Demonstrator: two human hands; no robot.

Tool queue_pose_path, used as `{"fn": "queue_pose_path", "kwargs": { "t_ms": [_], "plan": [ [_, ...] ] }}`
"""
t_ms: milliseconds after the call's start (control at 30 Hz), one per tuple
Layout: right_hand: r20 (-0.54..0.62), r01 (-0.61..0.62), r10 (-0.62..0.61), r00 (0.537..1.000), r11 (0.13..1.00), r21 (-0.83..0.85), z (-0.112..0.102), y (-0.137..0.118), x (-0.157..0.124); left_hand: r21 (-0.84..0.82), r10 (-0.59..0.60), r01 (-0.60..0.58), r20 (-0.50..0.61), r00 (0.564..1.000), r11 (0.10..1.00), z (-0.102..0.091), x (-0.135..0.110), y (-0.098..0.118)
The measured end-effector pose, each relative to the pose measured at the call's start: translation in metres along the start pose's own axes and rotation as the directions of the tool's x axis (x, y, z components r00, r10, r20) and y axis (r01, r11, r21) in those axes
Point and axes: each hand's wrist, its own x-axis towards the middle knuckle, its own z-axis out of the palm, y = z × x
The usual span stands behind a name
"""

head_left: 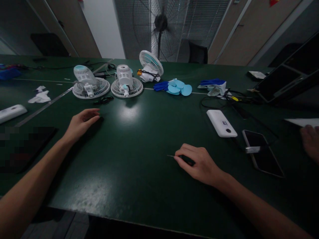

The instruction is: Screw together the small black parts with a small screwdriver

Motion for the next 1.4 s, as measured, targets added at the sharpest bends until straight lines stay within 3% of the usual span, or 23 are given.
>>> {"fn": "queue_pose_path", "kwargs": {
  "t_ms": [167, 333, 400, 567, 667, 867, 1133, 1267, 1400],
  "plan": [
    [-0.007, 0.002, -0.002, 1.000, 1.000, -0.006, -0.001, -0.002, 0.001, 0.095, 0.038, -0.042, 0.048, 0.998, 0.995, 0.005, -0.002, 0.006],
    [-0.015, 0.002, -0.002, 1.000, 1.000, -0.027, 0.000, -0.002, 0.002, 0.106, 0.197, -0.222, 0.205, 0.959, 0.969, 0.050, -0.022, 0.049],
    [-0.004, -0.003, 0.003, 1.000, 1.000, -0.022, 0.000, -0.001, 0.001, 0.088, 0.318, -0.360, 0.310, 0.896, 0.929, 0.078, -0.038, 0.076],
    [-0.007, -0.006, 0.006, 1.000, 0.998, -0.058, 0.001, 0.000, 0.000, -0.121, 0.582, -0.613, 0.499, 0.643, 0.781, 0.142, -0.079, 0.137],
    [-0.003, -0.003, 0.002, 1.000, 0.997, -0.078, 0.001, 0.000, 0.001, -0.174, 0.626, -0.648, 0.526, 0.576, 0.742, 0.159, -0.091, 0.152],
    [0.017, -0.008, 0.010, 1.000, 0.992, -0.123, 0.001, -0.002, 0.002, -0.226, 0.571, -0.550, 0.551, 0.609, 0.804, 0.157, -0.091, 0.149],
    [0.074, 0.021, -0.005, 0.997, 0.978, -0.207, 0.003, -0.004, 0.003, -0.287, 0.573, -0.513, 0.581, 0.579, 0.809, 0.157, -0.093, 0.152],
    [0.090, 0.042, -0.020, 0.996, 0.969, -0.244, 0.003, -0.006, 0.004, -0.304, 0.557, -0.479, 0.590, 0.585, 0.824, 0.158, -0.093, 0.150],
    [-0.056, 0.049, -0.055, 0.997, 0.994, -0.101, 0.006, -0.015, 0.007, -0.328, 0.549, -0.445, 0.591, 0.591, 0.833, 0.159, -0.091, 0.148]
  ]
}}
